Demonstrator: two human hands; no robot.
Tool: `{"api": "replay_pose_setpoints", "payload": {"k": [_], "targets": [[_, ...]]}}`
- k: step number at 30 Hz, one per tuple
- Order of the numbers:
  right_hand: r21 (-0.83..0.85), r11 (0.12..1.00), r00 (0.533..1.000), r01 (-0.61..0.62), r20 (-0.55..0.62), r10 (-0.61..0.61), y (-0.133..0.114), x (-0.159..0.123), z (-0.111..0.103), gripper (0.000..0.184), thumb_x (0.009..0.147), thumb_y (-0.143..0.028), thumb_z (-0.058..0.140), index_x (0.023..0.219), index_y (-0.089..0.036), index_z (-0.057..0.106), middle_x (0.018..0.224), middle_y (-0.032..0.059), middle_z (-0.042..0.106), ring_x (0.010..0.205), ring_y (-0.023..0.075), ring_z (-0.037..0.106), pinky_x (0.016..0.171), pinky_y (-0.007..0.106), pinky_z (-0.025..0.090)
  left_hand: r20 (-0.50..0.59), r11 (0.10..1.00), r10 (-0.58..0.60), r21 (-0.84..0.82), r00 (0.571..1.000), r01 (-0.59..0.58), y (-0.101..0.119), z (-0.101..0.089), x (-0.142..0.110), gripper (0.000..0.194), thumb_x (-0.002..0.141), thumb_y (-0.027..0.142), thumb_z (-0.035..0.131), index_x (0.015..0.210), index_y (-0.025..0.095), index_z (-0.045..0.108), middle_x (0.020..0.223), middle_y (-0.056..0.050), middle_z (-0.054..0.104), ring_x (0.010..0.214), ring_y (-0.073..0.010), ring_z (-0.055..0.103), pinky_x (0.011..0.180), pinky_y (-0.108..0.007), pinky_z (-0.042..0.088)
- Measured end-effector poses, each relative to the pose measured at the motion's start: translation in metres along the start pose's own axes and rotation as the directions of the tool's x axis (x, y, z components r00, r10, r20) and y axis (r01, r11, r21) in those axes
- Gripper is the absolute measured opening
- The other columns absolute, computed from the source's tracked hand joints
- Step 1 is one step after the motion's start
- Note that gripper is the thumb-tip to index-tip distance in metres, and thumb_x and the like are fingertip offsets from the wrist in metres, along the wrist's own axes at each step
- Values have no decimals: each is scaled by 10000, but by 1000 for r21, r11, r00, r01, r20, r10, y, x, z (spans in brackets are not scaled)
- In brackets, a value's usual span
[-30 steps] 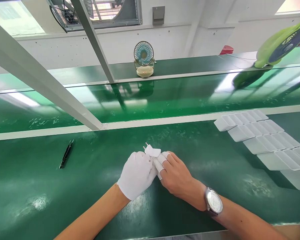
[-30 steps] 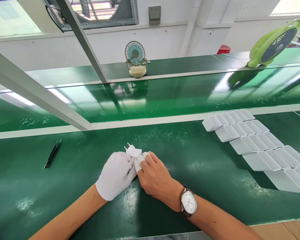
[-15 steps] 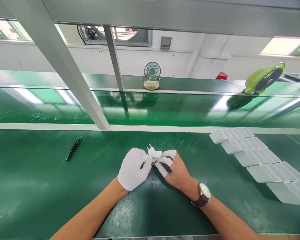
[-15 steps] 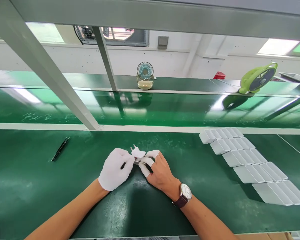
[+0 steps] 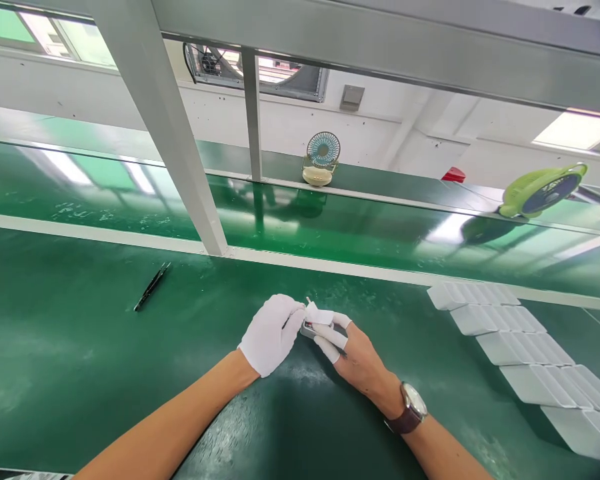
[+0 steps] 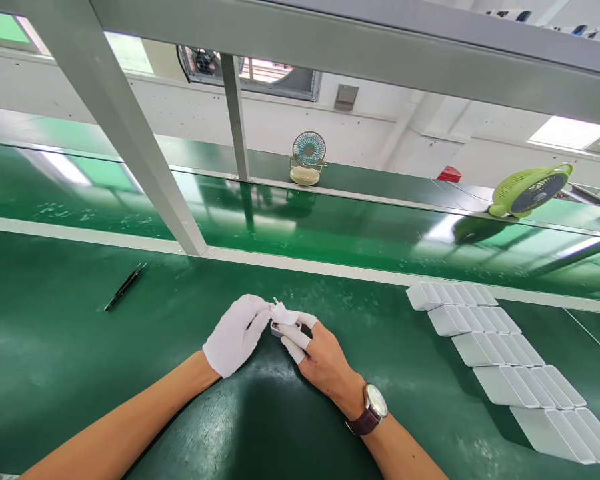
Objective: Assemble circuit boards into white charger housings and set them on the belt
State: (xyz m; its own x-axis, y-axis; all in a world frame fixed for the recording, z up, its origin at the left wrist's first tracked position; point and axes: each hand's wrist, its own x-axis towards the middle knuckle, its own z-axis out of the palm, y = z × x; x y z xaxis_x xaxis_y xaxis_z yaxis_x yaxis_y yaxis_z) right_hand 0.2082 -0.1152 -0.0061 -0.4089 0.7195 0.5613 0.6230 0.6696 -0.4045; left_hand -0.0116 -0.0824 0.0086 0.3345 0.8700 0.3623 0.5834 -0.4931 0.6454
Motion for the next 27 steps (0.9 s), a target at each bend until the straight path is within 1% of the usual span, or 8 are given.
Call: {"api": "replay_pose_setpoints", "payload": {"k": [3,5,10,15,19,20,24,27], "targets": [[-5,1000,990,13,-140,-14,0,-1,-3,448,943,-117,637,1346,-312,629,1287,104,630,1098,218,682,888,371,634,-17,1000,5,-11,1000,-5,-2,1,0,271,1041,288,421,1095,231,681,1032,-56,692,996,-197,627,924,-388,517],[2,1000,981,-16,-193,16,0,0,-4,434,932,-105,646,1318,-304,646,1268,102,634,1089,219,685,888,365,631,-22,1000,10,-19,1000,-10,-2,1,-1,271,1044,283,419,1098,234,681,1044,-53,694,1011,-193,624,938,-384,512],[74,996,998,-43,-33,45,0,2,0,392,953,-133,618,1306,-299,652,1212,91,648,1037,202,691,869,351,626,3,998,-1,-55,1000,1,2,3,-1,251,1040,273,424,1060,216,668,1036,-53,685,997,-190,616,933,-376,507],[70,994,995,-86,-37,89,2,-1,4,357,966,-158,608,1293,-292,652,1258,88,640,1086,204,679,905,357,613,37,998,-26,-52,999,28,3,5,1,257,1046,288,409,1035,212,654,1019,-48,680,973,-191,613,919,-379,502],[109,965,971,-240,20,239,2,-3,3,444,952,-220,641,1383,-283,556,1237,78,670,1086,226,686,933,385,611,10,999,-30,-45,999,30,-2,6,2,266,1050,327,397,1038,218,640,1032,-50,677,984,-198,616,926,-392,494],[113,961,967,-254,36,252,2,-3,3,456,952,-229,640,1395,-284,544,1238,79,670,1093,232,683,946,394,607,13,998,-37,-44,999,37,-3,6,2,272,1052,334,392,1037,221,639,1037,-48,676,988,-199,615,929,-395,490],[77,986,989,-148,25,147,2,-3,4,420,987,-209,576,1394,-313,581,1276,90,647,1158,245,650,998,413,578,72,997,-48,-58,996,52,-4,6,4,295,1059,336,370,1063,236,648,1057,-40,672,1007,-200,607,945,-408,478],[109,983,989,-147,-3,148,2,-2,5,406,985,-212,573,1375,-319,610,1228,96,664,1109,245,663,963,423,591,117,995,-31,-86,993,41,-3,6,4,283,1050,335,390,1087,240,654,1056,-42,670,1002,-203,604,951,-422,484]]}}
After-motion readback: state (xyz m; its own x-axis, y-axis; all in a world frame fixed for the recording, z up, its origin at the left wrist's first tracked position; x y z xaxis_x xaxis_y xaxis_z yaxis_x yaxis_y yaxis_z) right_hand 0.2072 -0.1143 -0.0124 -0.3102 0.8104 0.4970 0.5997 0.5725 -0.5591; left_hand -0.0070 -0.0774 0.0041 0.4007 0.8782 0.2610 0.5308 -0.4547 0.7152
